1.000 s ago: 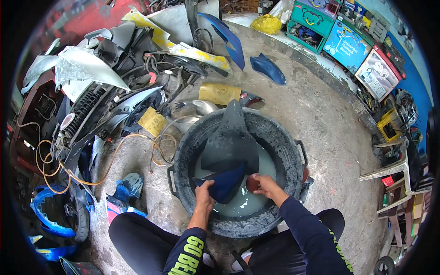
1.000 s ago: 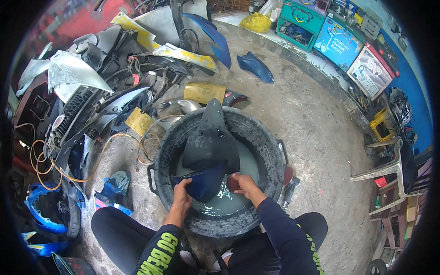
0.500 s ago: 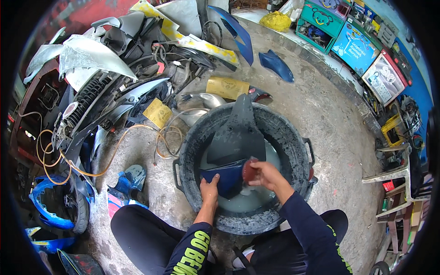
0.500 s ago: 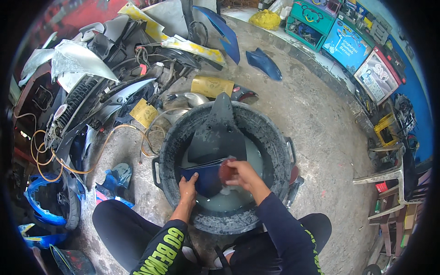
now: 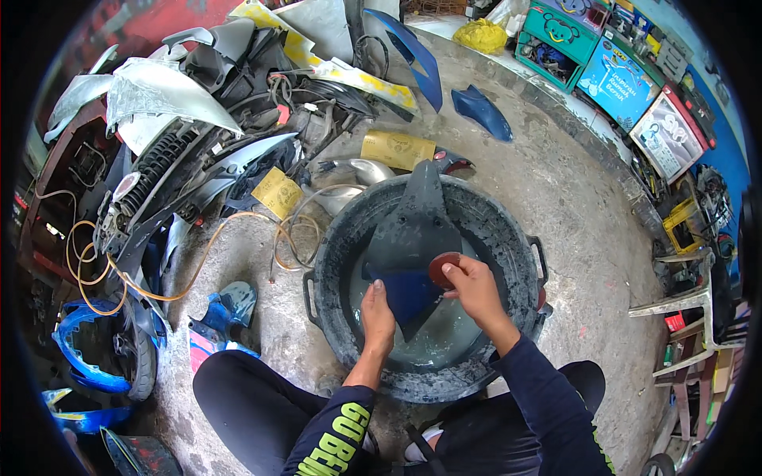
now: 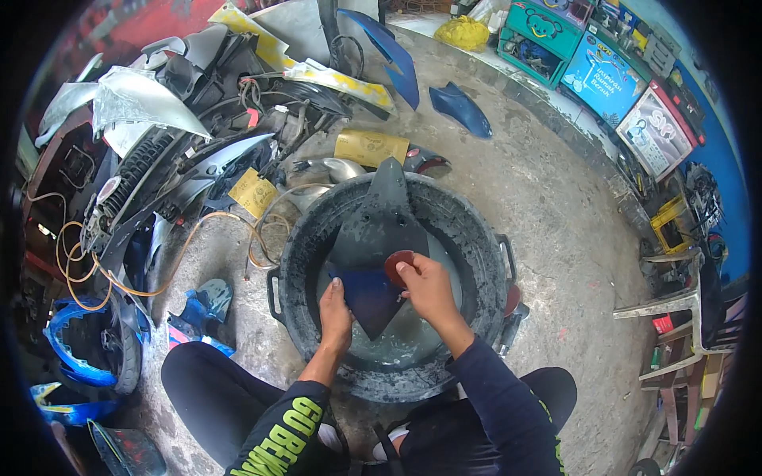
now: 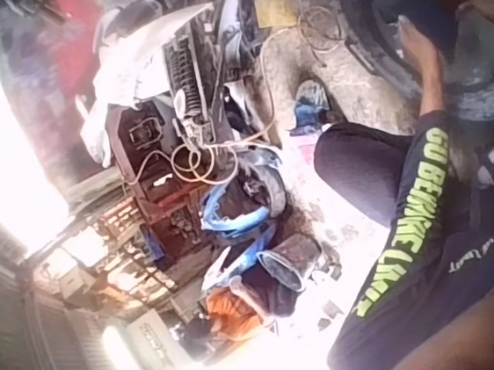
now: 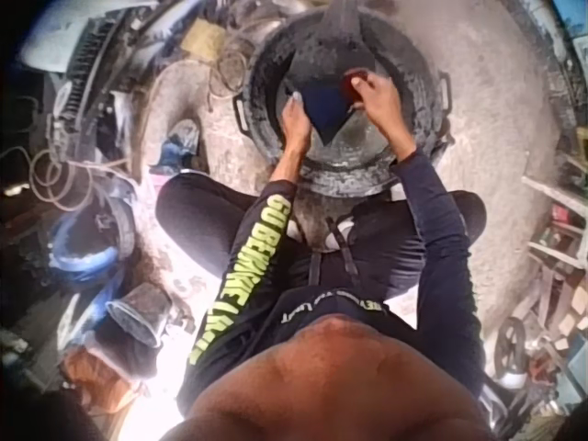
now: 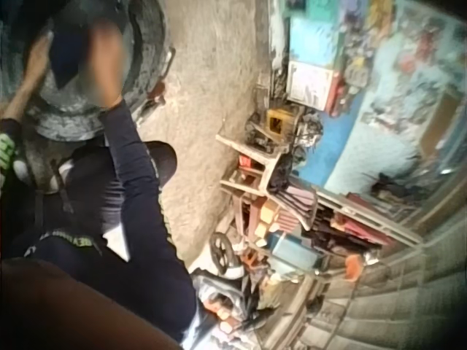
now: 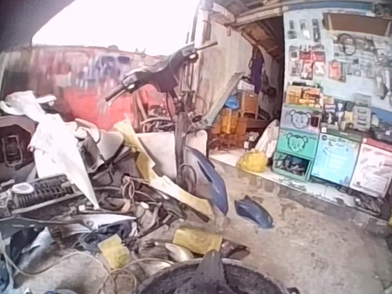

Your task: The person sands a blue motorcycle fairing piece over a bucket of water, using a small sanding disc and dipping the piece into the water to wet it.

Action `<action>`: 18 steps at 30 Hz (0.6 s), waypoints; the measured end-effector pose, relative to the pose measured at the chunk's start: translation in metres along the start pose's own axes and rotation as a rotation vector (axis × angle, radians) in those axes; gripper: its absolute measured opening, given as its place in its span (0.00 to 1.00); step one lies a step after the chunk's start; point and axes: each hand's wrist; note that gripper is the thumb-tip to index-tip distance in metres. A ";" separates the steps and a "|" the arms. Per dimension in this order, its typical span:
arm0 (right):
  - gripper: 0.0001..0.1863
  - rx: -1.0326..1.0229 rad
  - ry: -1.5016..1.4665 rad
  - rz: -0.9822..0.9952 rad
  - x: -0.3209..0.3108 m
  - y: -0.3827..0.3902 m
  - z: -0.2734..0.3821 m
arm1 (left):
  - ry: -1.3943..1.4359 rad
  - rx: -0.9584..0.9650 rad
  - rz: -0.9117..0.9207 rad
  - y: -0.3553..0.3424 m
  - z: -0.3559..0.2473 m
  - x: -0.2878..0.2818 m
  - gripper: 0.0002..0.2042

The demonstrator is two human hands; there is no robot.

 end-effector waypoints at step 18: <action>0.18 -0.822 0.576 0.119 0.021 0.018 -0.013 | -0.171 0.204 0.145 0.016 -0.064 0.018 0.11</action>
Point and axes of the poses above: each hand's wrist, its own y-axis away from the middle knuckle, its own x-axis out of the palm, z = x × y, and after that the axes turned 4 degrees about -y, right-handed
